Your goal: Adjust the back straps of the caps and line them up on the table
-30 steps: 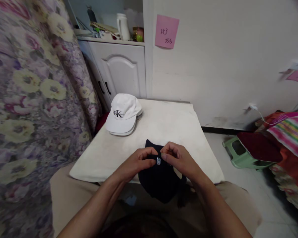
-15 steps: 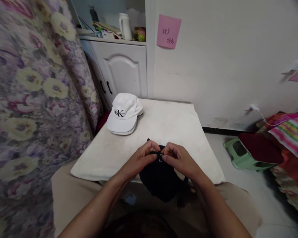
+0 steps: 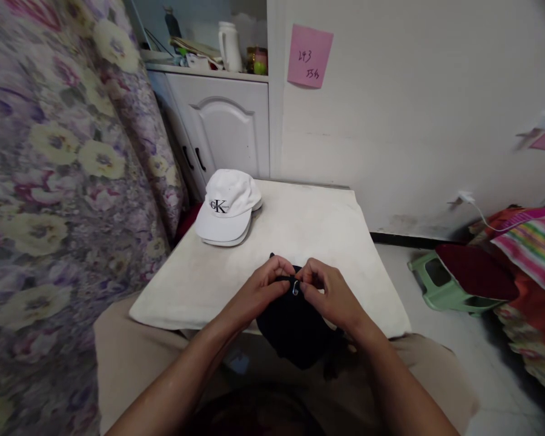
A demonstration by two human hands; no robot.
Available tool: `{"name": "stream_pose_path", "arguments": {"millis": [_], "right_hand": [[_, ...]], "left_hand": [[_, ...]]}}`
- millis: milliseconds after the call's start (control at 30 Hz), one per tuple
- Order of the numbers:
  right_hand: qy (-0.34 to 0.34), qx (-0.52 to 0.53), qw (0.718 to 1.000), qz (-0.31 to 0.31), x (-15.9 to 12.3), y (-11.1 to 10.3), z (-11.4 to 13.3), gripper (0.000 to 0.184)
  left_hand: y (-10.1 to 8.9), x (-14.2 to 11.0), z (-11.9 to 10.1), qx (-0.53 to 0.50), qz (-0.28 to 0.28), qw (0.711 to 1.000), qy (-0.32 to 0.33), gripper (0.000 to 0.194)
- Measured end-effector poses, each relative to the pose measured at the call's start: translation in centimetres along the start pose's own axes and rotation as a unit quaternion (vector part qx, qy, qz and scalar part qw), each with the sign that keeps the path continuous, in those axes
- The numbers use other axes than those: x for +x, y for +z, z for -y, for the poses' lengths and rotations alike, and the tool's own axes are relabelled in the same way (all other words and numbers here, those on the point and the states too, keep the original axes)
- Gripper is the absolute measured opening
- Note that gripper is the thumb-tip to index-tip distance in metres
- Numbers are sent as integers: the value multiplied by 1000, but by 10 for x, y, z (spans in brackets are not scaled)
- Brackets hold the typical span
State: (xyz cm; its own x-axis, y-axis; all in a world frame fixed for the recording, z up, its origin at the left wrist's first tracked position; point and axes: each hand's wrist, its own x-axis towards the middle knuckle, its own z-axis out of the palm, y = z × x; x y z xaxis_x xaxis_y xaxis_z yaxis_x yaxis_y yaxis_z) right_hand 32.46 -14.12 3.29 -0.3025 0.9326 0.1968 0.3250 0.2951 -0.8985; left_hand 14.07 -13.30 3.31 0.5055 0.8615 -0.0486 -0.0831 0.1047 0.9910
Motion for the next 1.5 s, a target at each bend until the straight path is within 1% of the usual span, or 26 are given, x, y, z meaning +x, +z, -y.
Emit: {"name": "stream_pose_path", "arguments": {"millis": [200,333,533,700,800,933,1033,1167,1267,1367,1500], "right_hand": [[7,-46,999,-12,-1,0,0,16],[10,-46,999,-10,0,1,-2,16],[48,16,998,23,2,-2,-6,15],[90,96,989,66,4,-7,-11,15],[92,122,985,75,6,-8,-13,15],[92,144,982,74,6,-9,-14,15],[88,130,985,67,5,-10,-13,13],[72,56,995,41,4,-10,-12,7],[57,12,998,25,3,-8,-11,7],[49,0,999,23,3,-7,-10,7],[60,12,998,23,3,-7,-9,7]], "left_hand": [[1,1,0,7,-3,1000,3,17],[1,1,0,12,-7,1000,4,16],[2,2,-1,7,-3,1000,2,17],[1,1,-3,14,-7,1000,9,17],[1,1,-2,14,0,1000,20,17],[0,1,-1,19,1,1000,17,16],[0,1,0,26,-12,999,21,14],[0,1,1,32,-16,999,18,14],[1,1,2,34,-14,999,19,14],[1,1,2,43,-11,999,20,14],[2,1,1,63,-7,998,21,14]]}}
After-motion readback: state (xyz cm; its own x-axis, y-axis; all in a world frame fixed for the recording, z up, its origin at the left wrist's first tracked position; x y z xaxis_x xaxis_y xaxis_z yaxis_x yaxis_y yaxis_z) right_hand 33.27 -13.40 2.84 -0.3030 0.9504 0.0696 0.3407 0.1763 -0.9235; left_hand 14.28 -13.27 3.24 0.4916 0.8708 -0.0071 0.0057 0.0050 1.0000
